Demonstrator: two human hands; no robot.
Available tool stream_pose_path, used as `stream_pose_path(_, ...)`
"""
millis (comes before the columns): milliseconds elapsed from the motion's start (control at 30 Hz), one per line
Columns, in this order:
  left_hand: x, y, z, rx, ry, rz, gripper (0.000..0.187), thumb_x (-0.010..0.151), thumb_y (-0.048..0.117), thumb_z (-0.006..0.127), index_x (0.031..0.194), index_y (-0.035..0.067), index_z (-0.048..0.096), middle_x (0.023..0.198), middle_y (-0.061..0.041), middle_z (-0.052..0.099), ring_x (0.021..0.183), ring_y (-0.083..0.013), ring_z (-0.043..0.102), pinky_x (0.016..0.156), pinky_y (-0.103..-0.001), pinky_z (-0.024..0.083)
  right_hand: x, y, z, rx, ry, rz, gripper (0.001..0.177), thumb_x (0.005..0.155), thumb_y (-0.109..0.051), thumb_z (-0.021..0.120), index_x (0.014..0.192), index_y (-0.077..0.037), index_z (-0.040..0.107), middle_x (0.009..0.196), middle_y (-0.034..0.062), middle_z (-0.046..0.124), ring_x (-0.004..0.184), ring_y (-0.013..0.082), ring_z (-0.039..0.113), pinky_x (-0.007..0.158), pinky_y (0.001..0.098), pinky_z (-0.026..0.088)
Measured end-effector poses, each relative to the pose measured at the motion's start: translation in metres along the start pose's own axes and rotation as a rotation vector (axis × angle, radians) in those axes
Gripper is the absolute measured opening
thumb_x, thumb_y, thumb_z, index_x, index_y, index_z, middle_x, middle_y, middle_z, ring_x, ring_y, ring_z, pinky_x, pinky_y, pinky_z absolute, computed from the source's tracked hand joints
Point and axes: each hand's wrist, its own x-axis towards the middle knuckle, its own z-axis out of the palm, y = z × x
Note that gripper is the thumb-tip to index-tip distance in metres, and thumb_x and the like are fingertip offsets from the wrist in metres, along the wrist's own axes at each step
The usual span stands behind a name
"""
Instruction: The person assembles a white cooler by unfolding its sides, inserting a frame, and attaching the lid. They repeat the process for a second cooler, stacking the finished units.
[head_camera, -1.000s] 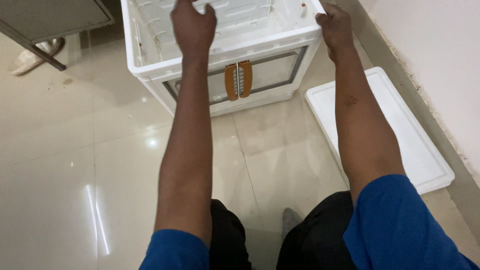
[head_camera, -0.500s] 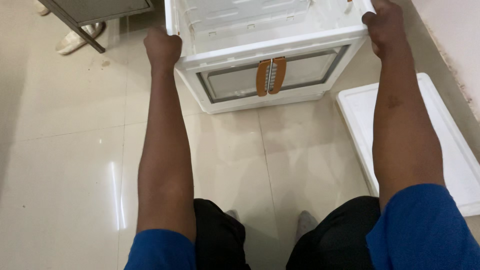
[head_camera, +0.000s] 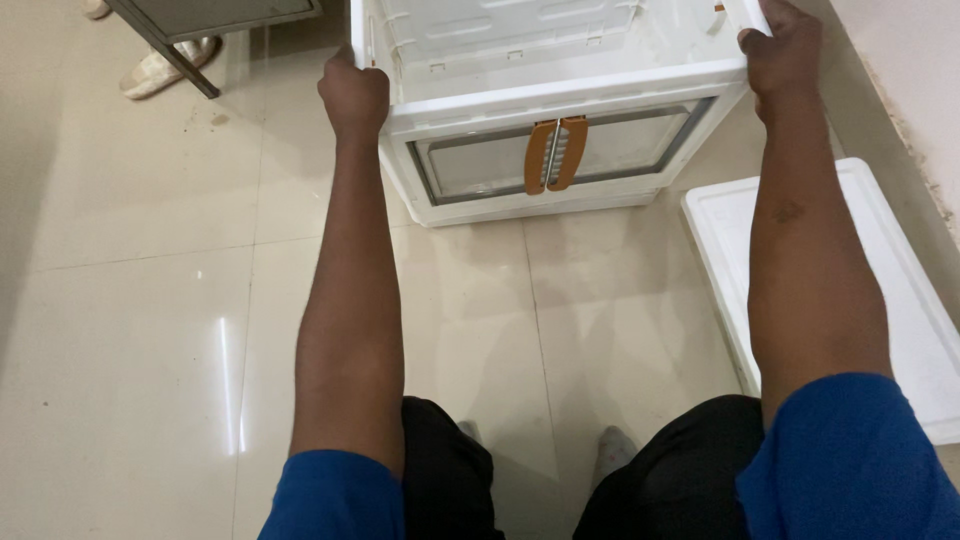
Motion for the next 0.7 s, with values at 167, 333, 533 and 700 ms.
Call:
stream_pose_path(167,-0.009,0.009,-0.001,-0.025,0.030,-0.028,0.037,0.078,0.002,0.054,0.110,0.004,0.072,0.103,-0.023,0.075,0.099,-0.0409,0.073,0.090,-0.048,0.056,0.000,0.000,-0.003,0.013,-0.032,0.024,0.045,0.099,0.003,0.065,0.143,-0.005,0.063,0.123,0.0120,0.072,0.102,0.0210,0.067,0.088,0.0333,0.051)
stream_pose_path(333,-0.008,0.004,-0.004,-0.005,-0.034,-0.072,0.049,0.081,0.003,0.056,0.128,0.006,0.067,0.115,-0.022,0.074,0.107,-0.0373,0.072,0.097,-0.043,0.055,0.006,0.007,0.000,-0.074,-0.007,0.103,0.049,0.096,0.000,0.068,0.144,-0.010,0.065,0.123,0.0108,0.073,0.101,0.0196,0.069,0.087,0.0341,0.052)
stream_pose_path(533,-0.010,0.003,-0.009,0.046,-0.056,0.037,0.068,0.074,-0.003,0.057,0.142,-0.001,0.053,0.123,-0.027,0.068,0.110,-0.0359,0.072,0.097,-0.041,0.056,0.019,0.026,-0.006,-0.169,-0.044,0.019,0.047,0.097,0.002,0.070,0.143,-0.001,0.062,0.129,0.0164,0.072,0.108,0.0269,0.070,0.090,0.0385,0.054)
stream_pose_path(700,-0.009,0.011,-0.014,0.180,-0.112,0.046,0.066,0.077,-0.005,0.055,0.142,-0.002,0.055,0.118,-0.028,0.070,0.111,-0.0400,0.070,0.096,-0.044,0.056,0.024,0.039,-0.007,-0.264,-0.020,0.126,0.051,0.097,-0.003,0.070,0.145,-0.002,0.055,0.142,0.0159,0.064,0.122,0.0312,0.065,0.095,0.0385,0.053)
